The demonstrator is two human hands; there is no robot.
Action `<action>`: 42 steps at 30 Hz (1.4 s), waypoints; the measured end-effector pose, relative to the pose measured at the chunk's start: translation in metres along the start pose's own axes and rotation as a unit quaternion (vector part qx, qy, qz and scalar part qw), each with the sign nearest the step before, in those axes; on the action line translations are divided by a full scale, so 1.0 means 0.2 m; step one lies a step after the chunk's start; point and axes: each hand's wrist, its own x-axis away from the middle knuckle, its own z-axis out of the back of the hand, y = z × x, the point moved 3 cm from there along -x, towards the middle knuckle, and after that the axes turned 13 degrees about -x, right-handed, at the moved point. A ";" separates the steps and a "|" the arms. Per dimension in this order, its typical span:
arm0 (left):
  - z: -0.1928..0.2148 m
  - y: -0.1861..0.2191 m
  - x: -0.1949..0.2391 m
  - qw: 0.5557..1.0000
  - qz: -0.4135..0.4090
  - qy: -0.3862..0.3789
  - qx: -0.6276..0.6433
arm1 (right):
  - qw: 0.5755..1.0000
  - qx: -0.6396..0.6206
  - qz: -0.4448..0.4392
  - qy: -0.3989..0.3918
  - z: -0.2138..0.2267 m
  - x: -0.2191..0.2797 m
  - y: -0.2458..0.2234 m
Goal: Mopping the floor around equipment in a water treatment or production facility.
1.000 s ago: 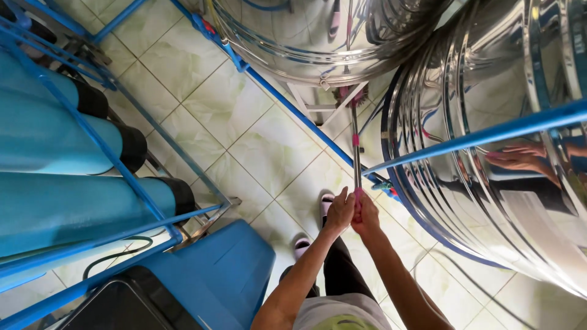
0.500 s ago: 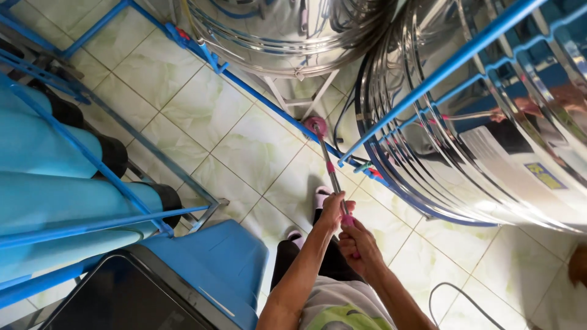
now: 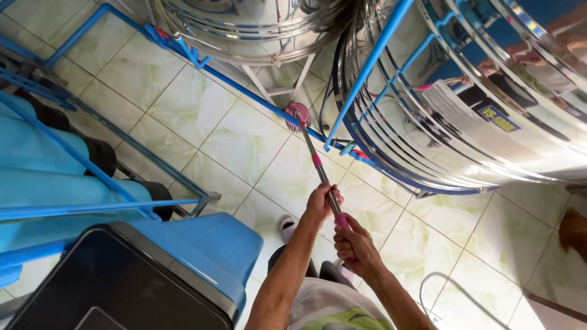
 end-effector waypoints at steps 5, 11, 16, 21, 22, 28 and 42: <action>-0.09 -0.09 0.13 0.999 -0.019 0.043 0.002 | 1.000 0.005 0.004 -0.010 0.21 0.00 0.02; 0.01 -0.19 -0.07 0.994 -0.042 0.066 -0.074 | 0.999 0.007 0.016 -0.034 0.39 -0.05 -0.01; -0.06 -0.19 -0.14 0.994 -0.039 0.060 -0.087 | 0.999 -0.006 0.034 -0.038 0.39 -0.06 -0.03; -0.19 -0.25 -0.08 0.996 -0.064 0.011 -0.053 | 0.997 0.010 0.058 -0.045 0.37 0.04 -0.05; -0.20 -0.29 -0.03 0.996 -0.065 0.009 -0.053 | 0.997 0.012 0.059 -0.046 0.38 0.10 -0.04; -0.36 -0.62 0.42 0.992 -0.118 0.024 0.030 | 0.999 0.026 -0.010 0.016 0.65 0.45 0.00; 0.01 -1.74 0.80 0.885 0.097 0.225 -0.395 | 0.985 -0.118 -0.116 0.046 1.68 0.75 0.31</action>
